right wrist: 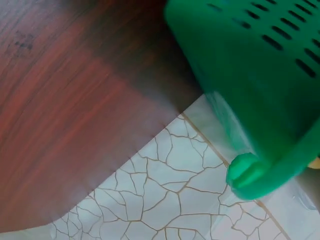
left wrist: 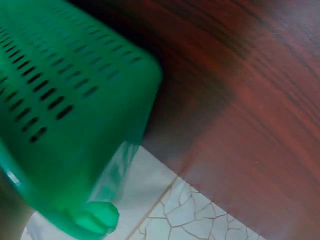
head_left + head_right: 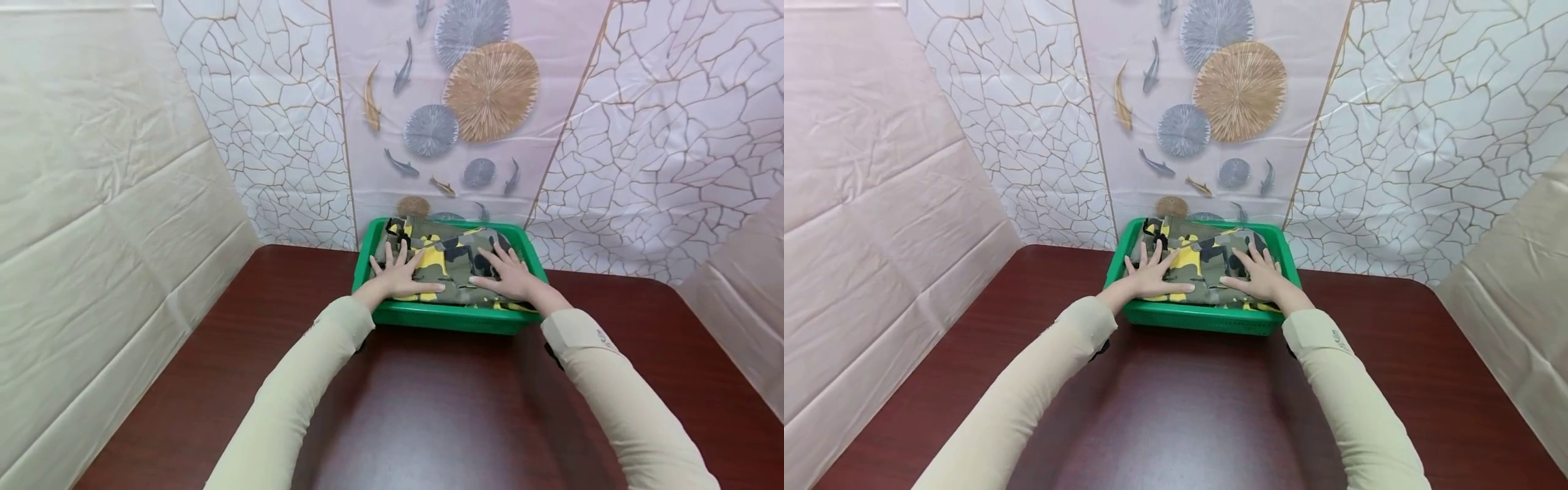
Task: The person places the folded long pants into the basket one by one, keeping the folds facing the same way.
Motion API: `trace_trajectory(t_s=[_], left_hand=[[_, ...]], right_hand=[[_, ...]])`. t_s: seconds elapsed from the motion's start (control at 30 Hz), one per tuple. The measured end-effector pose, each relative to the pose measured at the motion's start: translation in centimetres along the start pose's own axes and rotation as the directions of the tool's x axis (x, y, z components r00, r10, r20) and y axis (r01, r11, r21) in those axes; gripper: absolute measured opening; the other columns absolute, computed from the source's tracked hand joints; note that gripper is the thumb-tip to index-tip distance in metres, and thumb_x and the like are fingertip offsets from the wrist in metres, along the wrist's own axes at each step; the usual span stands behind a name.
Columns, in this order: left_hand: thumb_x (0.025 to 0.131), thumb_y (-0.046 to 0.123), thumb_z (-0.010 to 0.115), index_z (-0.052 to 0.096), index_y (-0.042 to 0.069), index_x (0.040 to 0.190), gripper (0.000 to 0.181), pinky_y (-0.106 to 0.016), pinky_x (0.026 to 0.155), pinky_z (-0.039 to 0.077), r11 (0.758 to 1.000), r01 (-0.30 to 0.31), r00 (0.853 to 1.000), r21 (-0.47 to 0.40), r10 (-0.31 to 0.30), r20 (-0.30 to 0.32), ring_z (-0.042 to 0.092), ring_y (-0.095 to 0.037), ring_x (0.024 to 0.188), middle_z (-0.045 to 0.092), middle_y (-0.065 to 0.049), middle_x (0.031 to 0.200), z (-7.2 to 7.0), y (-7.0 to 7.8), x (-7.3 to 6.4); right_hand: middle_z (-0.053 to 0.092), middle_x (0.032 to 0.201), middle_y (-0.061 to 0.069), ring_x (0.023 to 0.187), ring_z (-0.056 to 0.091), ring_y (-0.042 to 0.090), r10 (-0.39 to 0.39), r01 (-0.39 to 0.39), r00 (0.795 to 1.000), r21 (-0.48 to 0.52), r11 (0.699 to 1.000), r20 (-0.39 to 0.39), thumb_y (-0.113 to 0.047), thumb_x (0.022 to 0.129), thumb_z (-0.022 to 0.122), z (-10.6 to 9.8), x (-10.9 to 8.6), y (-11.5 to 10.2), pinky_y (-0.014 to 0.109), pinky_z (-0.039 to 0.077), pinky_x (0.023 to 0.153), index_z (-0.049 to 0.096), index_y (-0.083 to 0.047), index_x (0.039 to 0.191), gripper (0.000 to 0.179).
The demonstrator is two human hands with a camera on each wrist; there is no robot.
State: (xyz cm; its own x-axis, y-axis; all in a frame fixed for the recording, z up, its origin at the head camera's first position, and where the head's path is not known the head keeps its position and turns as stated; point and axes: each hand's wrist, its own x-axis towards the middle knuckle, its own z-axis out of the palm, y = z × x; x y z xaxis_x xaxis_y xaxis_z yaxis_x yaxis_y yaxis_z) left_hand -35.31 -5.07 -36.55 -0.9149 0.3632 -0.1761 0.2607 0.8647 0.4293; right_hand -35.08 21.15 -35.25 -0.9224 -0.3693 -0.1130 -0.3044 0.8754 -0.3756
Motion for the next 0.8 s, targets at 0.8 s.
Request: trace_trajectory(t_s=[0.8], left_hand=[[0.083,0.066,0.053,-0.004,0.030,0.152,0.096,-0.065,0.112,-0.008,0.993,0.027,0.983,0.119,-0.048,0.176,-0.029,-0.035,0.140,-0.029,-0.002,0.155,0.8,-0.7,0.8]], right_hand=[[-0.012,0.155,0.027,0.139,-0.014,0.050,0.092,-0.104,0.988,0.095,0.990,0.125,-0.066,0.086,0.049,2.6,1.0,1.3,0.072,0.001,0.107,0.004,-0.010,0.153,0.098]])
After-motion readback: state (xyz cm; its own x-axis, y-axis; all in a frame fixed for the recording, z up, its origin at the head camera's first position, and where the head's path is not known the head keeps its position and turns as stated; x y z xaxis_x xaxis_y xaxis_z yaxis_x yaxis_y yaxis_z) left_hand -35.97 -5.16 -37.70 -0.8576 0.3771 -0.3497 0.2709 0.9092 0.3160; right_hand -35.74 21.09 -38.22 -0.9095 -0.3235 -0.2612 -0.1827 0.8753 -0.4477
